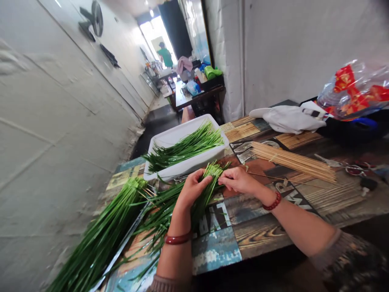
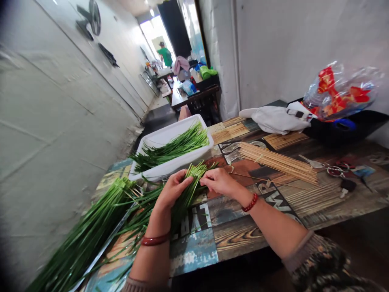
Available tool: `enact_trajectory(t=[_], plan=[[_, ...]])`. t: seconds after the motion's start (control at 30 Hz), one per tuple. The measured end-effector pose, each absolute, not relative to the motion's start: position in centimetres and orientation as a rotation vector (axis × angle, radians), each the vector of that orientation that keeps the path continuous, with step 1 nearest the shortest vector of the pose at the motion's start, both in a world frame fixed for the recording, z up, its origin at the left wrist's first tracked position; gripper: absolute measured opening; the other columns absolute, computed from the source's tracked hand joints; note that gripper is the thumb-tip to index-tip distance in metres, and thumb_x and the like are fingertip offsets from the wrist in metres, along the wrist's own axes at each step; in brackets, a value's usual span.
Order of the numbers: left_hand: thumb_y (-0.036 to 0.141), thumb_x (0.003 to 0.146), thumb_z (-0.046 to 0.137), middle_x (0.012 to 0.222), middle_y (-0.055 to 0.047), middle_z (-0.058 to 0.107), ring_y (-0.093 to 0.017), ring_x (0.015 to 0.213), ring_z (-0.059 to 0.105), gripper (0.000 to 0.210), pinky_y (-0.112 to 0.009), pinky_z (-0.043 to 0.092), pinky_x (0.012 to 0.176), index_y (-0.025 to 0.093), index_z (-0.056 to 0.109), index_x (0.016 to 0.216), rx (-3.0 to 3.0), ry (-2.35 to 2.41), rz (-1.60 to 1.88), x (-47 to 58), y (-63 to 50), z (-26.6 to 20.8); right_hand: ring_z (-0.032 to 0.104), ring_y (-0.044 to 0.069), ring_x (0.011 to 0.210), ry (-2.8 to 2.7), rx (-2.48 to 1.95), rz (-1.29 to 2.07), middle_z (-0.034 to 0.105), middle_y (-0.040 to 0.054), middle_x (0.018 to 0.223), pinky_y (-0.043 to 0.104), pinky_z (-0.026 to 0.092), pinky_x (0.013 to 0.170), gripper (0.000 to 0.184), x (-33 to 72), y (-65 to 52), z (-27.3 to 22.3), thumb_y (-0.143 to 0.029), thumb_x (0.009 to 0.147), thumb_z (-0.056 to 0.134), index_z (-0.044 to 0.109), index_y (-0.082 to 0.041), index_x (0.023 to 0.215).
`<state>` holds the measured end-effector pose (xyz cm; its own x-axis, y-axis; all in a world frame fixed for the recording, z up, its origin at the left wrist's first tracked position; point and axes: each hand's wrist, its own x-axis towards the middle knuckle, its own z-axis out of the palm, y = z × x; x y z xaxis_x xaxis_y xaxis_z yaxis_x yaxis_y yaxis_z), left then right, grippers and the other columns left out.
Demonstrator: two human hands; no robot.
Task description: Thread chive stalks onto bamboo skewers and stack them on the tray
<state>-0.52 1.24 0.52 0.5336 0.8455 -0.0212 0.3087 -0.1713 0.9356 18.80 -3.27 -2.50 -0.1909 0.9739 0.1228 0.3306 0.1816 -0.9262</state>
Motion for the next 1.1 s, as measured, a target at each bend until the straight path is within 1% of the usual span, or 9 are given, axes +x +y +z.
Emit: enact_trajectory(t=[0.07,0.2,0.3,0.4,0.5,0.63,0.8,0.93,1.1], plan=[[0.042,0.075,0.071,0.082,-0.002,0.064,-0.013,0.073,0.053,0.035,-0.022,0.043,0.069,0.011,0.065,0.09,1.754,0.98,0.579,-0.5,1.7,1.4,0.046,0.008,0.043,-1.673,-1.244,1.005,0.056,-0.0034,0.049,0.021,0.032,0.048,0.027,18.9,-3.5,-2.0,-0.028,0.086,0.055,0.062,-0.016,0.062],[0.046,0.066,0.078,0.08,-0.003,0.066,-0.013,0.07,0.056,0.044,-0.024,0.044,0.067,0.01,0.067,0.089,1.709,0.954,0.42,-0.5,2.4,2.9,0.051,0.01,0.054,-1.736,-1.173,0.862,0.058,-0.0019,0.057,0.021,0.034,0.053,0.03,18.8,-4.5,-1.0,-0.029,0.09,0.051,0.063,-0.016,0.065],[0.047,0.065,0.079,0.082,-0.005,0.07,-0.014,0.072,0.059,0.044,-0.025,0.045,0.071,0.01,0.07,0.088,1.639,0.901,0.333,-0.6,2.4,3.8,0.054,0.011,0.058,-1.693,-1.177,0.821,0.061,-0.0006,0.061,0.022,0.035,0.055,0.03,18.3,-5.1,-0.8,-0.03,0.091,0.048,0.067,-0.016,0.073],[0.046,0.066,0.078,0.073,-0.005,0.069,-0.012,0.062,0.058,0.04,-0.024,0.045,0.064,0.009,0.071,0.08,1.587,0.89,0.325,-0.9,1.8,5.0,0.056,0.012,0.058,-1.585,-1.209,0.818,0.062,-0.0001,0.062,0.021,0.036,0.054,0.026,17.7,-5.2,-1.0,-0.03,0.089,0.052,0.067,-0.016,0.074],[0.045,0.065,0.079,0.063,-0.003,0.067,-0.009,0.052,0.054,0.039,-0.022,0.042,0.056,0.008,0.071,0.075,1.53,0.897,0.359,-1.0,1.1,5.8,0.055,0.011,0.055,-1.485,-1.191,0.824,0.061,-0.0006,0.063,0.021,0.038,0.052,0.022,17.4,-5.4,-1.1,-0.031,0.086,0.054,0.065,-0.016,0.073],[0.041,0.059,0.084,0.065,-0.002,0.068,-0.01,0.054,0.057,0.04,-0.022,0.044,0.057,0.009,0.07,0.077,1.44,0.878,0.435,-0.5,0.4,5.5,0.052,0.01,0.049,-1.433,-1.162,0.877,0.057,-0.0028,0.061,0.021,0.038,0.049,0.021,17.2,-6.3,-1.3,-0.032,0.087,0.053,0.061,-0.017,0.075],[0.042,0.058,0.085,0.065,-0.003,0.068,-0.01,0.052,0.057,0.041,-0.022,0.044,0.055,0.01,0.069,0.078,1.345,0.873,0.45,0.4,0.1,4.1,0.048,0.009,0.043,-1.342,-1.222,0.842,0.053,-0.0043,0.055,0.021,0.036,0.045,0.022,16.5,-7.5,-1.4,-0.03,0.087,0.051,0.054,-0.019,0.068],[0.042,0.056,0.085,0.06,-0.002,0.066,-0.009,0.049,0.054,0.041,-0.022,0.042,0.052,0.009,0.068,0.071,1.353,0.857,0.448,0.3,0.0,3.7,0.048,0.009,0.041,-1.288,-1.229,0.897,0.053,-0.0045,0.053,0.021,0.036,0.043,0.023,15.8,-7.8,-1.7,-0.031,0.086,0.05,0.052,-0.019,0.067],[0.043,0.053,0.087,0.061,-0.002,0.065,-0.008,0.05,0.052,0.043,-0.021,0.039,0.051,0.008,0.068,0.07,1.392,0.854,0.436,0.2,-0.3,3.6,0.047,0.007,0.039,-1.235,-1.174,1.0,0.055,-0.0043,0.055,0.02,0.034,0.042,0.023,15.4,-7.6,-2.4,-0.033,0.084,0.054,0.052,-0.018,0.067]])
